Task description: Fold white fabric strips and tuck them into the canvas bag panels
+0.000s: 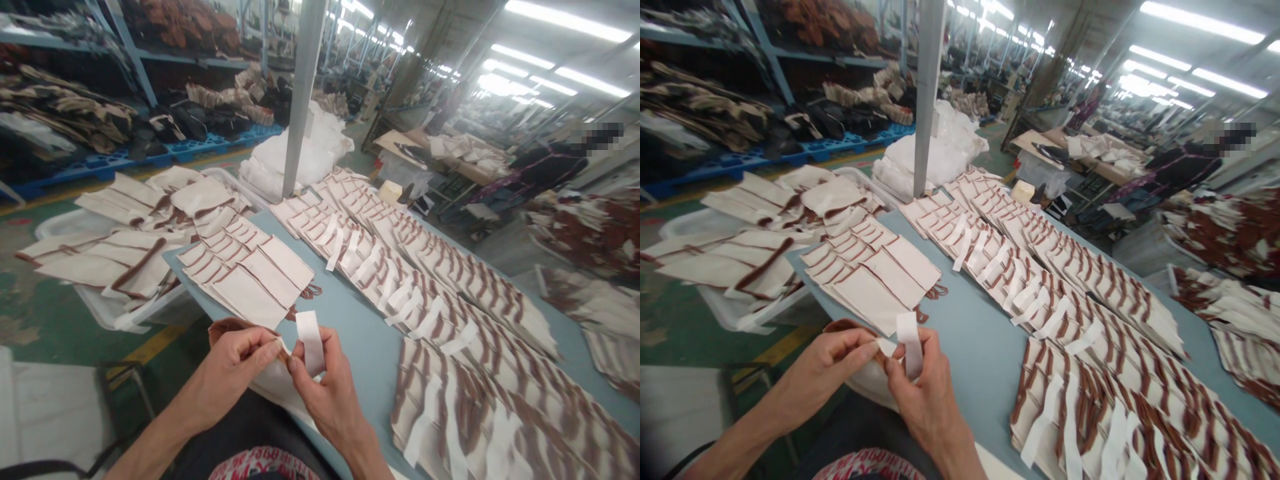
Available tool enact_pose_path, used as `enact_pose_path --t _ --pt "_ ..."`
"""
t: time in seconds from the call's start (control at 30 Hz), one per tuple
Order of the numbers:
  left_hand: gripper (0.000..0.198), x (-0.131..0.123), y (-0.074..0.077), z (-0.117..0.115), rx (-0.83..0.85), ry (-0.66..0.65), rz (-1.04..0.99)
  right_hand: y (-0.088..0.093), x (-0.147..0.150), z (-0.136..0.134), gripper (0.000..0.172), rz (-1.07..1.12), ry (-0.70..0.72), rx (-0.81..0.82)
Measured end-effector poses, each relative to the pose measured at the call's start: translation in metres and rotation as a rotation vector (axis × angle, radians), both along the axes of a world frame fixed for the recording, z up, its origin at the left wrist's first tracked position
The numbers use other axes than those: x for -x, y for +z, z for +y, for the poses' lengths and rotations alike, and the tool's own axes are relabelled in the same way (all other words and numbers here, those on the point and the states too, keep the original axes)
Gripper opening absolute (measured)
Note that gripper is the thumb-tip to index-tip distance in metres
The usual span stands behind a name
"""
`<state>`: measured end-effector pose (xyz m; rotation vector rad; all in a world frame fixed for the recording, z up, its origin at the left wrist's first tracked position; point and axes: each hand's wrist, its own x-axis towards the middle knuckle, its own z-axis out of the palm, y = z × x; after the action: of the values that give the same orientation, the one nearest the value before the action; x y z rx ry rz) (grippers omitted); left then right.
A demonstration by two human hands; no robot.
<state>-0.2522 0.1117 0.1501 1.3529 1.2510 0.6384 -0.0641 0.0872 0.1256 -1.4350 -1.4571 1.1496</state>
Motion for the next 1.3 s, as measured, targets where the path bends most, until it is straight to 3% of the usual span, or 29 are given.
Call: enact_pose_path --t 0.13,0.23,0.37,0.47,0.77,1.07,1.3 --pt "0.048 0.000 -0.002 -0.002 -0.046 0.055 -0.002 0.008 0.003 0.000 0.013 0.042 -0.051 -0.088" --pt "0.047 -0.001 -0.003 -0.002 -0.052 0.092 -0.012 0.025 0.004 -0.002 0.024 0.098 -0.104 -0.140" --pt "0.045 -0.003 -0.001 -0.003 -0.001 0.128 -0.077 0.039 0.008 -0.003 0.036 0.105 0.050 0.078" --pt "0.045 -0.001 -0.002 -0.005 0.013 0.117 -0.072 0.038 0.013 0.000 0.037 -0.036 0.053 0.211" --pt "0.046 0.010 -0.007 -0.008 -0.033 0.120 -0.038 0.033 0.024 0.001 0.036 -0.270 -0.036 0.200" --pt "0.046 0.004 -0.008 0.000 0.186 0.144 -0.189 0.029 0.021 0.003 0.036 -0.327 -0.076 0.159" --pt "0.047 -0.001 -0.004 0.007 0.244 0.093 -0.203 0.026 0.018 0.004 0.035 -0.329 -0.076 0.195"
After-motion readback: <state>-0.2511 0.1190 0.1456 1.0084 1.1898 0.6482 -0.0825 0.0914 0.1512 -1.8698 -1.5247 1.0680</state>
